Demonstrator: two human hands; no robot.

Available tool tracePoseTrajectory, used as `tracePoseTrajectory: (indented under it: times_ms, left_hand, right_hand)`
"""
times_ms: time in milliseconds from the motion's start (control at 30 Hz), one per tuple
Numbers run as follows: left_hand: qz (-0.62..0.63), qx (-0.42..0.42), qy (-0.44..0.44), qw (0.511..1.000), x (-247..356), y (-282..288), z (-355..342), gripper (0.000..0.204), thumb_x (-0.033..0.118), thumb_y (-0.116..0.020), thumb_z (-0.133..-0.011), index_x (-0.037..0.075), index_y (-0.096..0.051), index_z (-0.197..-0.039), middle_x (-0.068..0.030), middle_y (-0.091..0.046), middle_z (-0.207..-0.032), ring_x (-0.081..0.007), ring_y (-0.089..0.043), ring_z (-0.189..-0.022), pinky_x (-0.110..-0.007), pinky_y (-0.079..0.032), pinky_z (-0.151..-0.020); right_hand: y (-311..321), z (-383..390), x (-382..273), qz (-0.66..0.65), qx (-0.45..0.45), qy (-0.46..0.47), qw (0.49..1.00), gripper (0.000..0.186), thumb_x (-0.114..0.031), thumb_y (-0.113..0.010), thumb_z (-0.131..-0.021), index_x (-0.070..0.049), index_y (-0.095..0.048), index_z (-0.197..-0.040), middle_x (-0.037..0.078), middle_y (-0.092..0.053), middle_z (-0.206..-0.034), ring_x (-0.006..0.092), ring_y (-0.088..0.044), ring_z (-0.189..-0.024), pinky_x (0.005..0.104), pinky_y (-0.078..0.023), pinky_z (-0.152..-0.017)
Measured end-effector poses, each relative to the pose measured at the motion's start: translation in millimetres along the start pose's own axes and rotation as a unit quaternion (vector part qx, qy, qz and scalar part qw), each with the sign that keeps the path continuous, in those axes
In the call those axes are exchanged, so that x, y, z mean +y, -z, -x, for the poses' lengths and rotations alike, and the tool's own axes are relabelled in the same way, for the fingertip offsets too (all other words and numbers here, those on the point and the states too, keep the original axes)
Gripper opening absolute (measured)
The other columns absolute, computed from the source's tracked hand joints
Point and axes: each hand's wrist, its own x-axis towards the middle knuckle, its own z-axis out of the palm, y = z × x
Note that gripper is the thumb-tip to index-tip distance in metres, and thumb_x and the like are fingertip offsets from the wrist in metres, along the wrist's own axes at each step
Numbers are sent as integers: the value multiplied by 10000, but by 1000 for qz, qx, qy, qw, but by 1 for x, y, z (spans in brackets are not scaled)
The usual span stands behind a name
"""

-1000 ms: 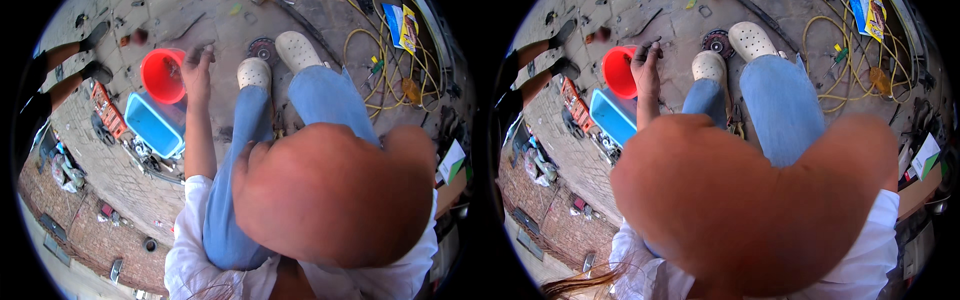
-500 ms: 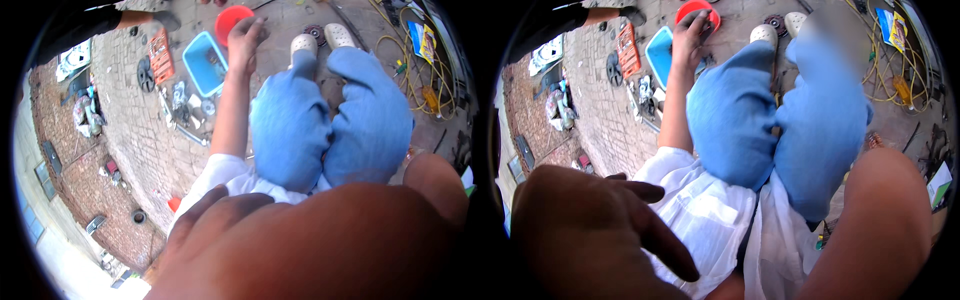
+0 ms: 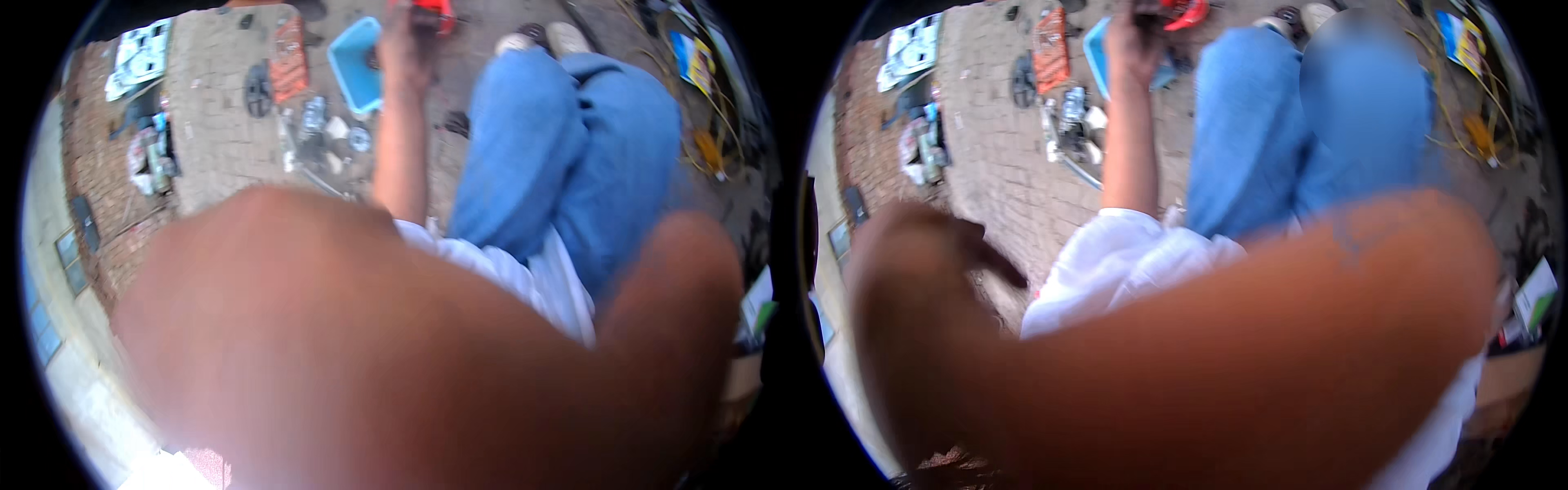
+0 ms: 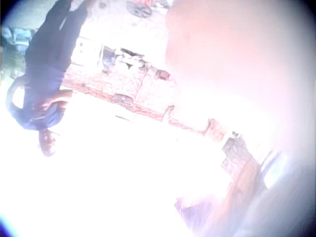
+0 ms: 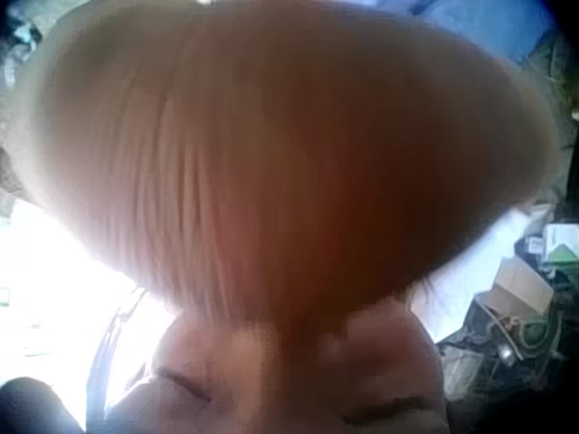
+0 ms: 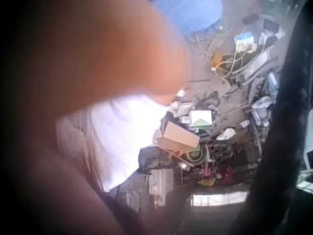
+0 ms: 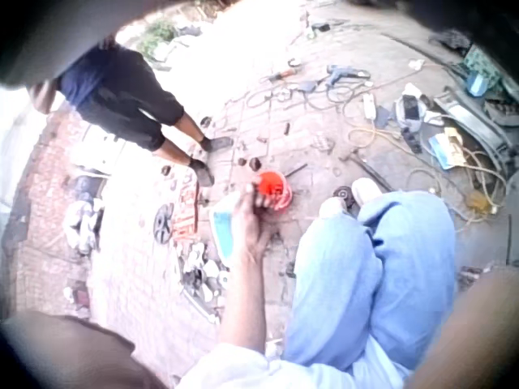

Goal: The person sits on the ground and uses pliers to remove copper wire from a motor stator. They pull the wire out of the slots and place the removed pieces into a red bucket. The person continues to strip the stator of wire throughout the clip.

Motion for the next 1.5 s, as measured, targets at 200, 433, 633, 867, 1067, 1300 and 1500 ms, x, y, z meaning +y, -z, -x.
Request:
tracePoseTrajectory:
  times_ms: [200,433,633,867,1067,1300,1500]
  left_hand:
    - [-173,65,25,982,45,-64,33,282,267,-491,-962,34,-608,-1069,-5,-567,-743,-91,-546,-695,-258,-460,-659]
    - [-324,-61,-141,934,48,-79,31,283,215,-437,-986,14,-601,-1099,36,-399,-667,-51,-372,-617,-211,-322,-546]
    - [-466,-142,-188,853,83,-137,35,262,201,-464,-965,-2,-601,-1058,-120,-582,-784,-217,-560,-738,-312,-441,-674]
    - [-508,-262,-216,791,94,-181,40,282,210,-462,-957,-12,-590,-1077,-211,-629,-991,-352,-591,-956,-379,-450,-821]
    - [-530,-266,-215,776,107,-175,33,303,217,-463,-964,-31,-589,-1085,-208,-633,-960,-280,-597,-912,-344,-442,-829]
    - [-533,-311,-197,762,118,-186,32,262,183,-510,-941,-25,-600,-1072,-108,-615,-865,-156,-526,-752,-291,-443,-715]
    - [-413,-395,-211,793,130,-243,69,210,158,-564,-908,-5,-668,-993,-60,-653,-887,-116,-535,-771,-271,-438,-688]
  right_hand:
    - [23,-23,55,20,135,-88,987,195,-133,-597,-799,7,-589,-935,196,-627,-788,368,-621,-725,415,-508,-649]
    - [45,-16,113,25,422,-195,885,398,-82,-690,-750,-15,-559,-1119,146,-610,-1061,256,-613,-911,350,-495,-783]
    - [83,13,127,-378,473,-127,786,504,-83,-620,-858,-3,-416,-1311,140,-526,-1257,222,-528,-1137,326,-433,-958]
    - [128,53,101,-489,512,4,706,421,-53,-509,-911,-3,-424,-1320,154,-522,-1273,245,-523,-1157,364,-417,-994]
    - [152,92,90,-502,512,56,694,410,-45,-493,-875,67,-451,-1267,178,-545,-1229,278,-538,-1140,398,-417,-1013]
    - [166,126,87,-514,528,73,672,320,-175,-549,-926,27,-562,-1174,145,-627,-1087,197,-615,-973,315,-516,-854]
    - [171,110,32,141,681,-44,718,202,-190,-588,-909,-41,-689,-1001,99,-665,-1022,180,-595,-929,281,-460,-836]
